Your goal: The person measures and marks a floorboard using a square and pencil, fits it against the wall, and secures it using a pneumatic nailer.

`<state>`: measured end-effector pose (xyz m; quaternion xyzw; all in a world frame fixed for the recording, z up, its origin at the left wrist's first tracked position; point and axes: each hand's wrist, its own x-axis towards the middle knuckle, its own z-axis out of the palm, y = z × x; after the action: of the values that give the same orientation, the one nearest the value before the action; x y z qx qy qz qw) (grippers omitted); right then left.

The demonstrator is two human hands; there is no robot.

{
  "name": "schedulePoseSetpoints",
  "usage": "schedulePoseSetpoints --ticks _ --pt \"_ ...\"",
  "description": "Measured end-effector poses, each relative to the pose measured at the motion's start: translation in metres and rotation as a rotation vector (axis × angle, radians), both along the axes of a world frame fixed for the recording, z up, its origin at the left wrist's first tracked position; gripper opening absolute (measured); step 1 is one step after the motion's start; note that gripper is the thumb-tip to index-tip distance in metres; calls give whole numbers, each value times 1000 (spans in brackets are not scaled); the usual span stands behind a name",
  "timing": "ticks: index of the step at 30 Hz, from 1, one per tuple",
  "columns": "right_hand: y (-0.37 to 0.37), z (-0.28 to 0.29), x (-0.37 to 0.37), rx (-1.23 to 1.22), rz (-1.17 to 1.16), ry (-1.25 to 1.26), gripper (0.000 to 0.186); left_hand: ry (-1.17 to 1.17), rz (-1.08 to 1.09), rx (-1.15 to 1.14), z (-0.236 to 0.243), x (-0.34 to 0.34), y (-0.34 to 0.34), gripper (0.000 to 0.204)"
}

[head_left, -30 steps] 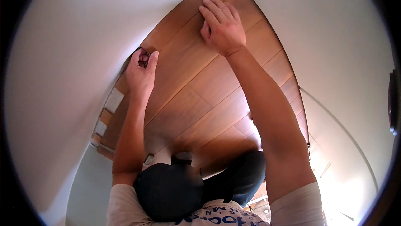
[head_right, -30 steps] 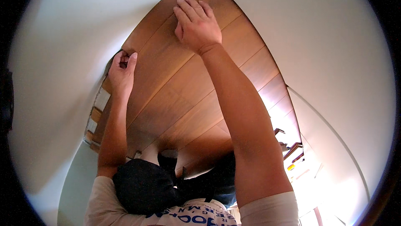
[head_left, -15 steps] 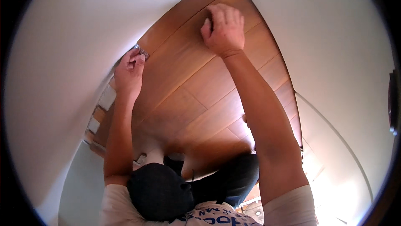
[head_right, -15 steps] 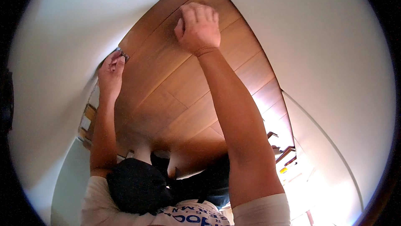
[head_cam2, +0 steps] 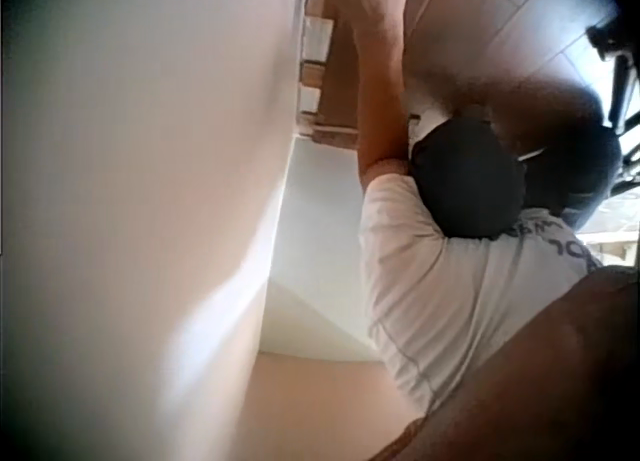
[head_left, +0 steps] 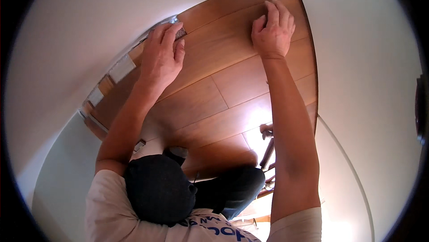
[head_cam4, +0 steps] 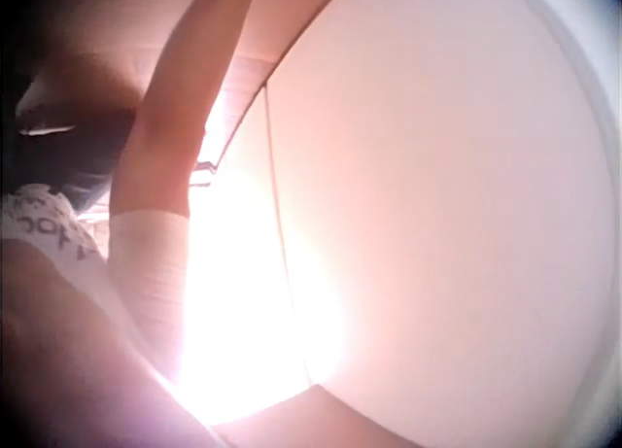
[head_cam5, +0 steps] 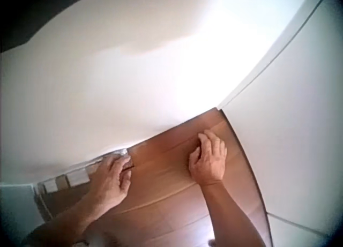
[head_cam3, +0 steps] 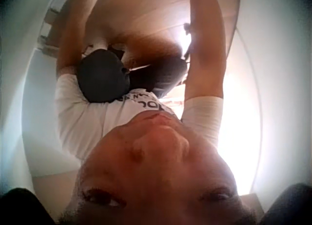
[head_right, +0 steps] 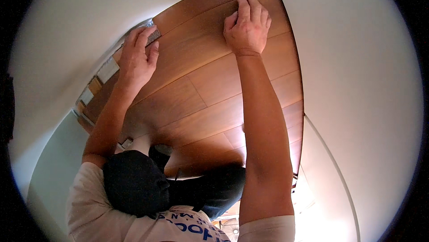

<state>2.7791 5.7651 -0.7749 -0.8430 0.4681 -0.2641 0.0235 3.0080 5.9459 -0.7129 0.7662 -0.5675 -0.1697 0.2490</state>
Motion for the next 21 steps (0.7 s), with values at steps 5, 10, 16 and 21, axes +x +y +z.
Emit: schedulePoseSetpoints --ticks 5,10,16,21 --pt "-3 3 4 -71 127 85 45 -319 -284 43 -3 -34 -27 68" --pt "-5 0 5 -13 163 186 48 -251 -338 46 -32 -61 -38 83" --pt "-6 -3 1 -7 170 145 44 -261 -334 70 -27 -65 -38 79" --pt "-10 -7 4 -42 165 98 44 -294 -351 72 -34 -66 -39 77"
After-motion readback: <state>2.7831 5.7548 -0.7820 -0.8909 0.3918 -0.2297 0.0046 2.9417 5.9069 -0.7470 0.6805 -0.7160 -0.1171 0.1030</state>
